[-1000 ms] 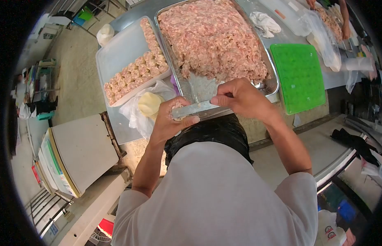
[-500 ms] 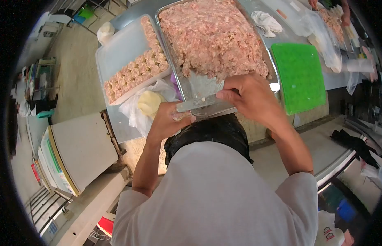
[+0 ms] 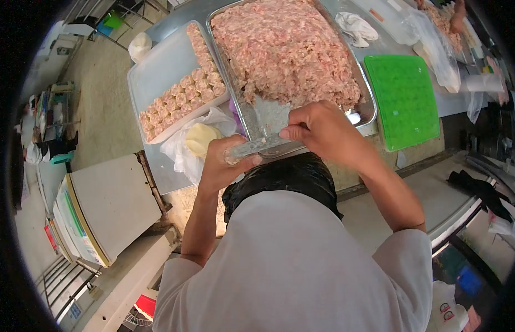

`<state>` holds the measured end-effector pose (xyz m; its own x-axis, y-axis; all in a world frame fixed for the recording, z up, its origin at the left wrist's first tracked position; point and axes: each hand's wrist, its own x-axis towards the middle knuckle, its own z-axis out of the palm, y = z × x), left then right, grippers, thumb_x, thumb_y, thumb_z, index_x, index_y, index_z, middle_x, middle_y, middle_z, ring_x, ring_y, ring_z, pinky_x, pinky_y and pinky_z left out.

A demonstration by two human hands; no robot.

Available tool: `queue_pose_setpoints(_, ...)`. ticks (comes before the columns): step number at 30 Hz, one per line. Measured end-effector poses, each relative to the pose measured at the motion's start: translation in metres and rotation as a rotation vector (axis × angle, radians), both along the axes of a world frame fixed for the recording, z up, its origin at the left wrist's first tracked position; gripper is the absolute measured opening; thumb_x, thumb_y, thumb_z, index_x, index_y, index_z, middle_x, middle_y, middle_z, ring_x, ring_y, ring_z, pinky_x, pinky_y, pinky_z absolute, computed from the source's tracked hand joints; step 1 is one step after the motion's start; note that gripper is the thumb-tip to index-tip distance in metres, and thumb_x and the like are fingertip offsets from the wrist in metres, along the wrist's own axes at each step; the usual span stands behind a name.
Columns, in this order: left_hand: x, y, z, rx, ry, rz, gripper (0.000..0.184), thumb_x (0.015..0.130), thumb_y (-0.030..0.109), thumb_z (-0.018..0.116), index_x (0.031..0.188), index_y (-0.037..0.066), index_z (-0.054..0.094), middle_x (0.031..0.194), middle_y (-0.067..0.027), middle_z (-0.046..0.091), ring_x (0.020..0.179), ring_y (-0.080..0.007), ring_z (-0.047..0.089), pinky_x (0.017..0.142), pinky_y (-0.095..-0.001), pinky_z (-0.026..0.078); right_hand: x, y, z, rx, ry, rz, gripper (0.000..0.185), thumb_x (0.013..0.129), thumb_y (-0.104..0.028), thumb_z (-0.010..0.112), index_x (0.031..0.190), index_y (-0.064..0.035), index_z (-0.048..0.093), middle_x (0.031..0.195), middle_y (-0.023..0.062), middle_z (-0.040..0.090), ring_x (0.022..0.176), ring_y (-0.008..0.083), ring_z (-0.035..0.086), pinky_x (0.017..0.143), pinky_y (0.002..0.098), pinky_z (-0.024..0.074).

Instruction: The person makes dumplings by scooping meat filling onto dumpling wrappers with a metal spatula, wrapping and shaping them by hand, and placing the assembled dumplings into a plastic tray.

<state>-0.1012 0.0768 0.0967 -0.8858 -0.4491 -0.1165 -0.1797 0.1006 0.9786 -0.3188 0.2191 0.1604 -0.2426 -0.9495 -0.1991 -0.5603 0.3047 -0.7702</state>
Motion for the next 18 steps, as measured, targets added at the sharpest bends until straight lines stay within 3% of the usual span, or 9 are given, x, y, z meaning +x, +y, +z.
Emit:
queue_pose_setpoints(2, 0.001, 0.001, -0.005, 0.039, 0.058, 0.042, 0.023, 0.076, 0.011, 0.086, 0.091, -0.001, 0.073, 0.074, -0.0084, 0.067, 0.07, -0.0177, 0.063, 0.069, -0.0335, 0.051, 0.001, 0.003, -0.025, 0.095, -0.265, -0.027, 0.028, 0.092, -0.019, 0.074, 0.078, 0.0028, 0.064, 0.062, 0.0144, 0.055, 0.057, 0.0217, 0.052, 0.059, 0.039, 0.0416)
queue_pose_setpoints(5, 0.004, 0.005, -0.016, 0.037, 0.078, 0.129, 0.035, 0.074, 0.014, 0.09, 0.1, 0.0, 0.072, 0.087, -0.0055, 0.069, 0.08, -0.0139, 0.062, 0.076, -0.0301, 0.051, -0.003, 0.01, -0.02, 0.076, -0.195, -0.048, 0.026, 0.094, -0.019, 0.072, 0.08, 0.0032, 0.066, 0.061, 0.0106, 0.051, 0.059, 0.0155, 0.045, 0.058, 0.036, 0.0398)
queue_pose_setpoints(9, -0.01, 0.016, -0.001, 0.056, 0.21, 0.288, 0.052, 0.07, 0.021, 0.095, 0.11, 0.0, 0.068, 0.106, -0.0054, 0.068, 0.093, -0.0119, 0.061, 0.084, -0.0278, 0.049, -0.03, 0.018, 0.002, -0.001, -0.074, -0.193, 0.028, 0.093, -0.02, 0.073, 0.079, 0.0038, 0.066, 0.061, 0.0122, 0.05, 0.059, 0.017, 0.045, 0.058, 0.0369, 0.0395)
queue_pose_setpoints(11, -0.01, 0.015, 0.0, 0.083, 0.17, 0.224, 0.056, 0.07, 0.022, 0.095, 0.112, 0.0, 0.067, 0.11, -0.0052, 0.067, 0.097, -0.0113, 0.06, 0.088, -0.0276, 0.049, -0.032, 0.017, 0.009, 0.063, -0.042, -0.169, 0.03, 0.093, -0.02, 0.073, 0.077, 0.0046, 0.064, 0.059, 0.0122, 0.047, 0.057, 0.0177, 0.043, 0.057, 0.0377, 0.0394)
queue_pose_setpoints(13, -0.002, 0.005, -0.007, 0.096, 0.034, 0.028, 0.055, 0.071, 0.019, 0.095, 0.113, -0.002, 0.067, 0.11, -0.005, 0.066, 0.101, -0.0109, 0.06, 0.092, -0.0277, 0.048, -0.03, 0.015, 0.011, 0.098, -0.01, -0.118, 0.031, 0.092, -0.02, 0.074, 0.076, 0.0046, 0.064, 0.058, 0.0122, 0.046, 0.056, 0.0179, 0.042, 0.057, 0.0378, 0.0393)
queue_pose_setpoints(18, -0.002, 0.002, -0.006, 0.056, 0.013, -0.019, 0.036, 0.075, 0.016, 0.092, 0.098, -0.002, 0.07, 0.087, -0.002, 0.069, 0.085, -0.0097, 0.062, 0.079, -0.0267, 0.05, -0.012, 0.011, -0.006, 0.089, -0.162, -0.062, 0.03, 0.091, -0.02, 0.075, 0.076, 0.0039, 0.064, 0.059, 0.0151, 0.047, 0.056, 0.0198, 0.043, 0.057, 0.0376, 0.0399)
